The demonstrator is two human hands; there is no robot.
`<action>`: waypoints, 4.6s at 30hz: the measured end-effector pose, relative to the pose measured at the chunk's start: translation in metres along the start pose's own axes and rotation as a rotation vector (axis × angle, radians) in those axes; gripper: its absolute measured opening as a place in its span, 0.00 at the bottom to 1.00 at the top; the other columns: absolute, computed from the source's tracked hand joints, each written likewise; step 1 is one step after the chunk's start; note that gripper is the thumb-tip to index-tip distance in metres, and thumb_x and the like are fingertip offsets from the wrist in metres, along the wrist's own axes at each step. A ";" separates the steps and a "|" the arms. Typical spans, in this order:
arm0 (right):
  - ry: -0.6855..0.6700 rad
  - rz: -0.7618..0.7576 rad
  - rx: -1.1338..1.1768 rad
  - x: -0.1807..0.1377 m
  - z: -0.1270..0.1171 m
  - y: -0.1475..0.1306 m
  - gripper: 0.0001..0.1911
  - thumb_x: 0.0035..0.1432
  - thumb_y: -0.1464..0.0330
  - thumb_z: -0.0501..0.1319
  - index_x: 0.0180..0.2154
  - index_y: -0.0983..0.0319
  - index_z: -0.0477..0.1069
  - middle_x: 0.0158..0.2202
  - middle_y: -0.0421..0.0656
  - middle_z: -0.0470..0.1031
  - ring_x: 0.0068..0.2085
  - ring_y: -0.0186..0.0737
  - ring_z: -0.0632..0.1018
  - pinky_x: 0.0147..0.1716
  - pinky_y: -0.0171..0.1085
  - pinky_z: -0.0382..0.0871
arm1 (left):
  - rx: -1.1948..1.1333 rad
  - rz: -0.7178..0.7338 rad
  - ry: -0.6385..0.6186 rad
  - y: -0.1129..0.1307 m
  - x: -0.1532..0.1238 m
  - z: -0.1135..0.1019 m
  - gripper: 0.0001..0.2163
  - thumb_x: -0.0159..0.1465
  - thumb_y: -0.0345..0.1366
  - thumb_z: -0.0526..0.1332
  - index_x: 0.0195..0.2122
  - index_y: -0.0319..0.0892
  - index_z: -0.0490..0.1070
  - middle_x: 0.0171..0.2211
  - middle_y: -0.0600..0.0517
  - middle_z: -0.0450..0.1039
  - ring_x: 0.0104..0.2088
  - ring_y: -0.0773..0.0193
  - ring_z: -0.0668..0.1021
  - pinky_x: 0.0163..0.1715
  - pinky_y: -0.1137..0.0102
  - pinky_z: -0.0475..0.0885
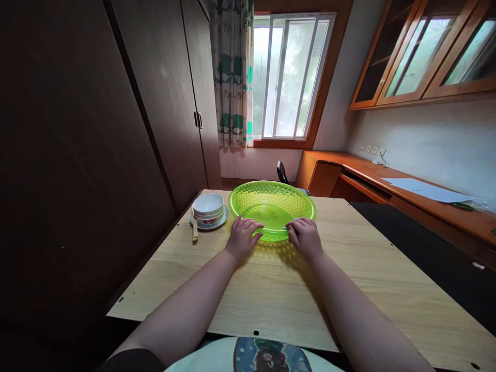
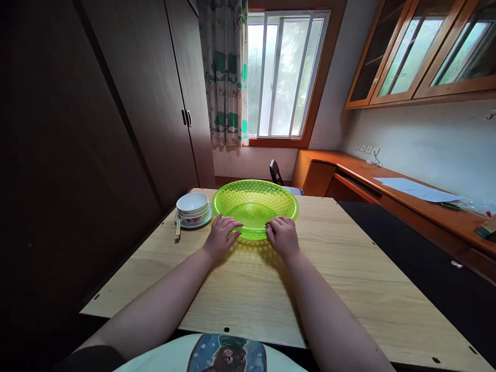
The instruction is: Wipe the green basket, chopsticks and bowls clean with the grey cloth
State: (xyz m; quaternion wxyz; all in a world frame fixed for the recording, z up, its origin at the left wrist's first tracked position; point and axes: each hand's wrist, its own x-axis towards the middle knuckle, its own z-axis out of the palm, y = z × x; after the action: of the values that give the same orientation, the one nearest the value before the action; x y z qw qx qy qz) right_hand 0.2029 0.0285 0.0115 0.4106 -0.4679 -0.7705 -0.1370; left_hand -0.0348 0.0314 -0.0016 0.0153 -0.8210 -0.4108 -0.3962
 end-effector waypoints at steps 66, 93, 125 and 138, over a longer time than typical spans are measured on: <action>0.050 0.037 -0.054 0.000 0.003 -0.007 0.11 0.61 0.66 0.55 0.28 0.59 0.72 0.29 0.41 0.77 0.36 0.41 0.73 0.40 0.41 0.57 | -0.006 0.004 0.024 -0.004 -0.001 0.002 0.09 0.67 0.39 0.55 0.45 0.47 0.73 0.45 0.52 0.76 0.52 0.61 0.73 0.64 0.54 0.51; 0.167 0.141 -0.076 -0.001 0.006 0.006 0.13 0.61 0.64 0.55 0.28 0.59 0.73 0.29 0.42 0.78 0.37 0.43 0.73 0.41 0.42 0.58 | -0.004 0.010 0.035 -0.003 -0.001 0.003 0.09 0.67 0.39 0.55 0.45 0.48 0.72 0.45 0.52 0.76 0.51 0.61 0.73 0.64 0.54 0.51; 0.053 -0.020 0.023 -0.003 0.004 -0.013 0.11 0.62 0.65 0.56 0.30 0.58 0.74 0.31 0.41 0.78 0.39 0.41 0.74 0.43 0.41 0.59 | -0.028 0.069 0.005 0.003 -0.002 0.000 0.12 0.67 0.35 0.54 0.48 0.49 0.73 0.45 0.52 0.77 0.50 0.63 0.75 0.64 0.55 0.52; 0.144 0.089 -0.016 -0.002 0.003 -0.002 0.11 0.61 0.65 0.55 0.29 0.59 0.73 0.30 0.42 0.78 0.37 0.42 0.74 0.41 0.41 0.61 | -0.009 0.072 0.024 0.002 -0.001 0.001 0.11 0.67 0.35 0.54 0.47 0.49 0.73 0.44 0.53 0.77 0.49 0.63 0.75 0.64 0.55 0.54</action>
State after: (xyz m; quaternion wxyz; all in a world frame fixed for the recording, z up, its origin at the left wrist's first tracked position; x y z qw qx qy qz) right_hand 0.2003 0.0282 0.0088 0.4670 -0.4938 -0.7162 -0.1583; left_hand -0.0330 0.0299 -0.0028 0.0309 -0.8305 -0.3790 -0.4070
